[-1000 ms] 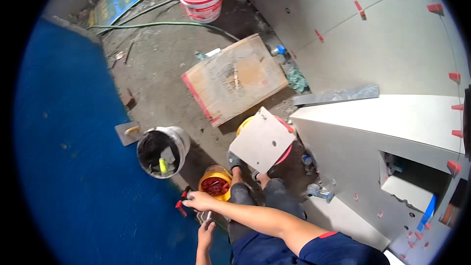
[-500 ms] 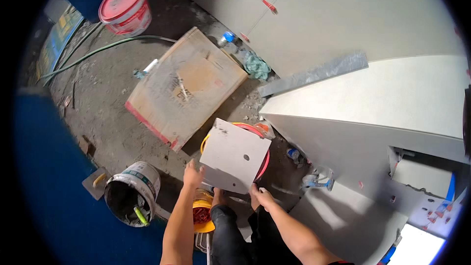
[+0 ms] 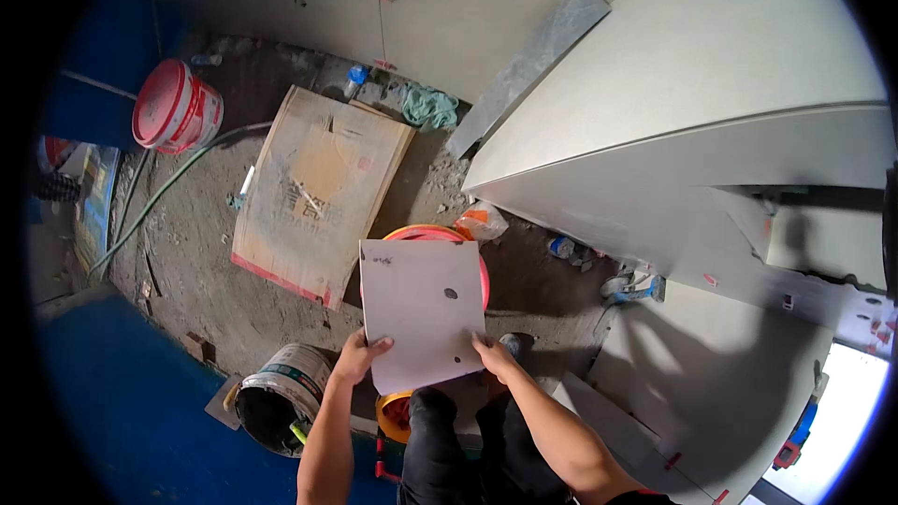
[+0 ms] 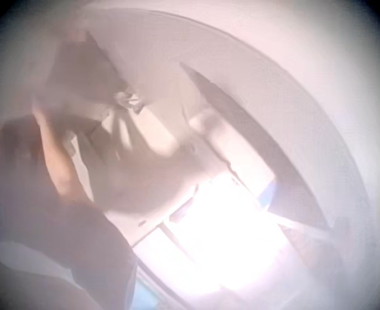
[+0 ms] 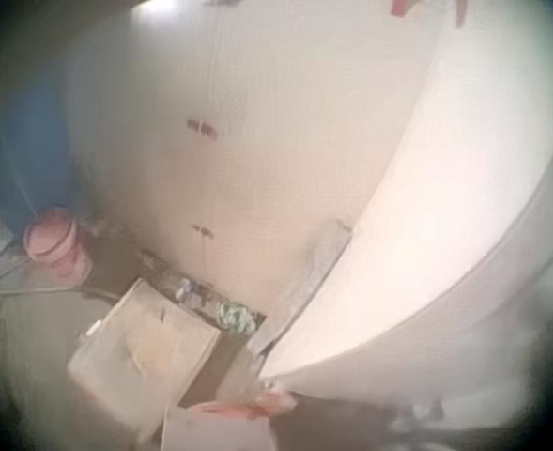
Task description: The person places a tile inside a wall niche by hand, taps it with a rubber mallet, and uses a spirit level to check the alignment of the shelf tile.
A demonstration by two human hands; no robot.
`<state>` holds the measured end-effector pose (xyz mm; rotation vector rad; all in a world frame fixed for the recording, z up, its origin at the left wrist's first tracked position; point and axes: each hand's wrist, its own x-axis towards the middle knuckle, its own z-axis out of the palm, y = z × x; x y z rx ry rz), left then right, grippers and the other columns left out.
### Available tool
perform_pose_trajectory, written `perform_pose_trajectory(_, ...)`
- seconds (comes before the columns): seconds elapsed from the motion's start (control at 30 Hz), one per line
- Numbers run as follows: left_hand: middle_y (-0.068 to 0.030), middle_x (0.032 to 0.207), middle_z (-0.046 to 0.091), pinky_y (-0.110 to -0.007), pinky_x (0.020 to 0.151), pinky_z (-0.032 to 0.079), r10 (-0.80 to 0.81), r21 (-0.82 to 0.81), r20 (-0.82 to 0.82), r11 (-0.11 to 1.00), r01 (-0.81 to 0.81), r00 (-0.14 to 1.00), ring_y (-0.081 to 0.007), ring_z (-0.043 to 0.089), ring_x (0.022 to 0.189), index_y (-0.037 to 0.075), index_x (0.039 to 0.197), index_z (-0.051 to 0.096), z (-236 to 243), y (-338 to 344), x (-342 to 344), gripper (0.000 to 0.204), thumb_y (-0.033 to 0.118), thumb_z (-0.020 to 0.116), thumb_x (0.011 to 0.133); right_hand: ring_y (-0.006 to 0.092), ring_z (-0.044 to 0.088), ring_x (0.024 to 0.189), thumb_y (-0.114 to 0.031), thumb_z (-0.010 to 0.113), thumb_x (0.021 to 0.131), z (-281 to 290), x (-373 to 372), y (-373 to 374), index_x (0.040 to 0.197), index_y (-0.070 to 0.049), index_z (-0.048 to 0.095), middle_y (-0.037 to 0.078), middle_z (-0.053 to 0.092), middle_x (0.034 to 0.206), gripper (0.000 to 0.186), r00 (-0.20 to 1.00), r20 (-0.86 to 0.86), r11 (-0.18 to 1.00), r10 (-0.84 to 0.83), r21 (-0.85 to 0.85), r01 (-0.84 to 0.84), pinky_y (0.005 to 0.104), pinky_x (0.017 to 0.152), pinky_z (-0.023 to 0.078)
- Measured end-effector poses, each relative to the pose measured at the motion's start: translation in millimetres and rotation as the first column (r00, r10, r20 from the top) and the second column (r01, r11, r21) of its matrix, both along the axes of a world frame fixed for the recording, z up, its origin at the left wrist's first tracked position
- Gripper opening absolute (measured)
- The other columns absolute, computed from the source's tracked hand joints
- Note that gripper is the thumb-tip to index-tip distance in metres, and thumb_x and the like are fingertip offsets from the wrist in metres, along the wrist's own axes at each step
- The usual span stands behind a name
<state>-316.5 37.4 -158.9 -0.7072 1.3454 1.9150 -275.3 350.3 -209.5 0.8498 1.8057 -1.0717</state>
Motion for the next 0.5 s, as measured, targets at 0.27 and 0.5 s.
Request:
perform_pose_trajectory(0.27, -0.0091, 0.100, 0.069, -0.033, 0.081, 0.051, 0.126, -0.076, -0.085, 0.988, -0.132, 0.988, -0.0194, 0.065, 0.089, -0.004, 0.108, 0.064, 150, 81, 25, 0.030, -0.002, 0.066, 0.078, 0.0193, 0.059, 0.103, -0.055, 0.048, 0.098, 120, 1, 78, 0.121, -0.002, 0.064, 0.008, 0.064, 0.118, 0.060, 0.971, 0.031, 0.937, -0.237, -0.258, 0.237, 0.0336, 0.091, 0.044)
perform_pose_trajectory(0.5, -0.0120, 0.088, 0.069, -0.032, 0.068, 0.052, 0.312, -0.219, -0.179, 0.912, -0.347, 0.933, -0.0206, 0.066, 0.074, -0.006, 0.102, 0.064, 312, 148, 76, 0.030, -0.002, 0.064, 0.072, 0.0097, 0.058, 0.081, -0.049, 0.053, 0.098, 228, 47, 126, 0.100, -0.012, 0.065, -0.003, 0.060, 0.083, 0.039, 0.936, 0.222, 0.778, -0.273, -0.521, 0.351, 0.0269, 0.074, 0.047)
